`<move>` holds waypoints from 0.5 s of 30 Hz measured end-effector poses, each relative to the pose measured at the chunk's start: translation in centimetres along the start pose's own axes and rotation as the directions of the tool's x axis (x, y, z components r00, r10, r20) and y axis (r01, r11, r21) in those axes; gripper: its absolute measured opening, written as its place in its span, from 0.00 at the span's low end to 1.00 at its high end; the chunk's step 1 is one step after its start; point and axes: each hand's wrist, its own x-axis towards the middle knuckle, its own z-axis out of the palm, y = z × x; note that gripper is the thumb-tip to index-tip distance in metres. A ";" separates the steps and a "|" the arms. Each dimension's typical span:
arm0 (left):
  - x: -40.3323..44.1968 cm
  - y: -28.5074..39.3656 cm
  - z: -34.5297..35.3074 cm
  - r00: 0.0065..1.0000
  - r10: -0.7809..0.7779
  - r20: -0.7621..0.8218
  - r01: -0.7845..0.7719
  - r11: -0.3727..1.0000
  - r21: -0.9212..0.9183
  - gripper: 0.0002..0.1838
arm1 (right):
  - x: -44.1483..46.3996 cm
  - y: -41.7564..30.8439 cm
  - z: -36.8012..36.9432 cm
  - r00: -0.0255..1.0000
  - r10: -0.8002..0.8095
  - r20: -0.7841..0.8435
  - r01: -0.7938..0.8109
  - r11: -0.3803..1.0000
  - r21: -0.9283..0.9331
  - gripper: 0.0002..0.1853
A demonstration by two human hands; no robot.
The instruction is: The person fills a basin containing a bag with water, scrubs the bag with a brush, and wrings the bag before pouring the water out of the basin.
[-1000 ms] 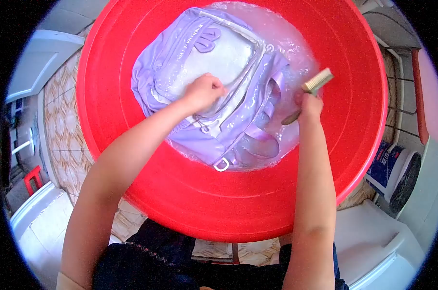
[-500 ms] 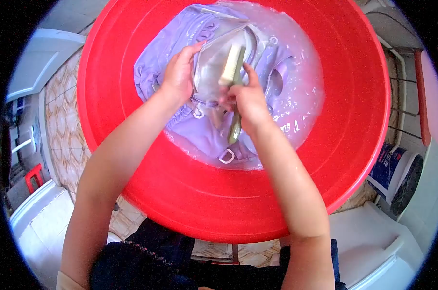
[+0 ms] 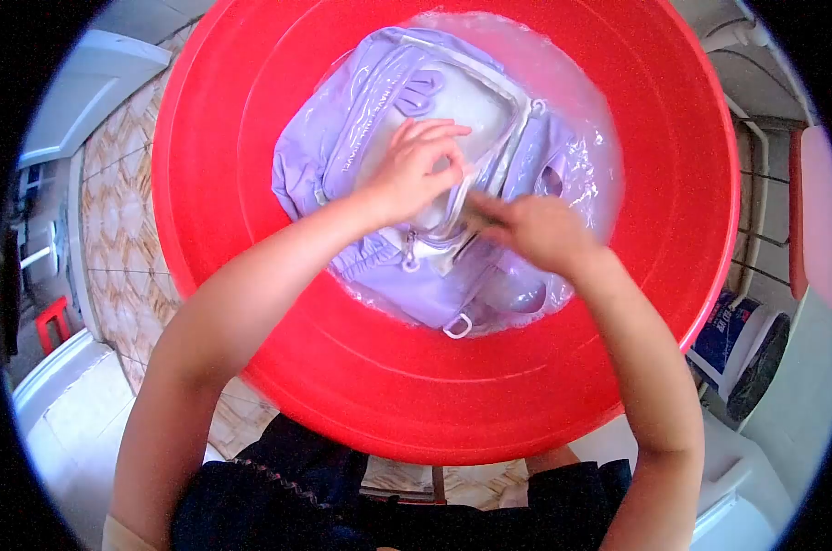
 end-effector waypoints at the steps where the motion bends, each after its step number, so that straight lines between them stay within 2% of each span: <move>1: 0.2 0.0 -0.2 1.000 -0.001 -0.005 0.001 1.000 -0.004 0.11 | -0.2 2.2 0.9 0.972 -0.014 -0.235 0.025 0.999 0.043 0.24; 2: 0.5 0.0 -0.6 0.996 -0.035 -0.078 0.029 0.997 -0.076 0.09 | -0.2 4.8 1.8 0.888 -0.021 -0.459 0.063 0.995 0.076 0.25; 3: 0.7 0.0 -0.8 0.986 -0.076 -0.149 0.054 0.988 -0.147 0.08 | -0.3 6.3 1.5 0.871 0.229 -0.435 -0.197 0.973 0.119 0.26; 4: 0.7 -0.1 -0.6 0.966 -0.098 -0.241 0.052 0.981 -0.189 0.07 | -0.2 7.6 1.7 0.770 0.435 -0.466 -0.339 0.899 0.279 0.25; 5: 0.7 -0.3 -0.4 0.966 -0.097 -0.241 0.052 0.981 -0.189 0.07 | 0.2 8.5 2.2 0.770 0.435 -0.467 -0.339 0.898 0.279 0.25; 7: 0.8 -0.3 0.0 0.911 -0.155 -0.381 0.078 0.974 -0.211 0.07 | 1.3 10.8 4.4 0.515 0.710 -0.480 -0.507 0.704 0.498 0.26; 8: 0.7 -0.4 0.3 0.904 -0.115 -0.412 0.065 0.989 -0.134 0.07 | 3.6 13.9 8.6 0.368 0.452 -0.812 -0.365 0.874 0.321 0.26; 9: 0.6 -0.4 0.4 0.907 -0.112 -0.407 0.061 0.989 -0.136 0.07 | 5.3 16.2 11.9 0.143 0.104 -0.984 -0.275 0.959 0.061 0.26; 10: 0.5 -0.4 0.5 0.907 -0.091 -0.411 0.068 0.995 -0.072 0.07 | 3.6 10.6 9.9 0.414 0.731 -0.542 -0.453 0.682 0.573 0.26; 11: 0.6 -0.4 0.7 0.908 -0.070 -0.414 0.073 0.997 -0.009 0.08 | 3.5 8.6 9.3 0.409 0.734 -0.542 -0.455 0.679 0.576 0.26; 12: 0.5 -0.4 0.8 0.908 -0.069 -0.414 0.073 0.997 -0.008 0.08 | 3.6 7.3 9.0 0.472 0.722 -0.506 -0.220 0.652 0.726 0.25; 13: 0.4 -0.3 1.2 0.893 -0.121 -0.433 0.119 0.992 -0.032 0.08 | 3.6 5.7 8.9 0.538 0.694 -0.479 0.021 0.557 0.830 0.25; 15: 0.3 -0.2 2.0 0.877 -0.174 -0.447 0.164 0.985 -0.062 0.08 | 3.3 1.1 8.4 0.460 0.538 -0.706 0.145 0.739 0.658 0.25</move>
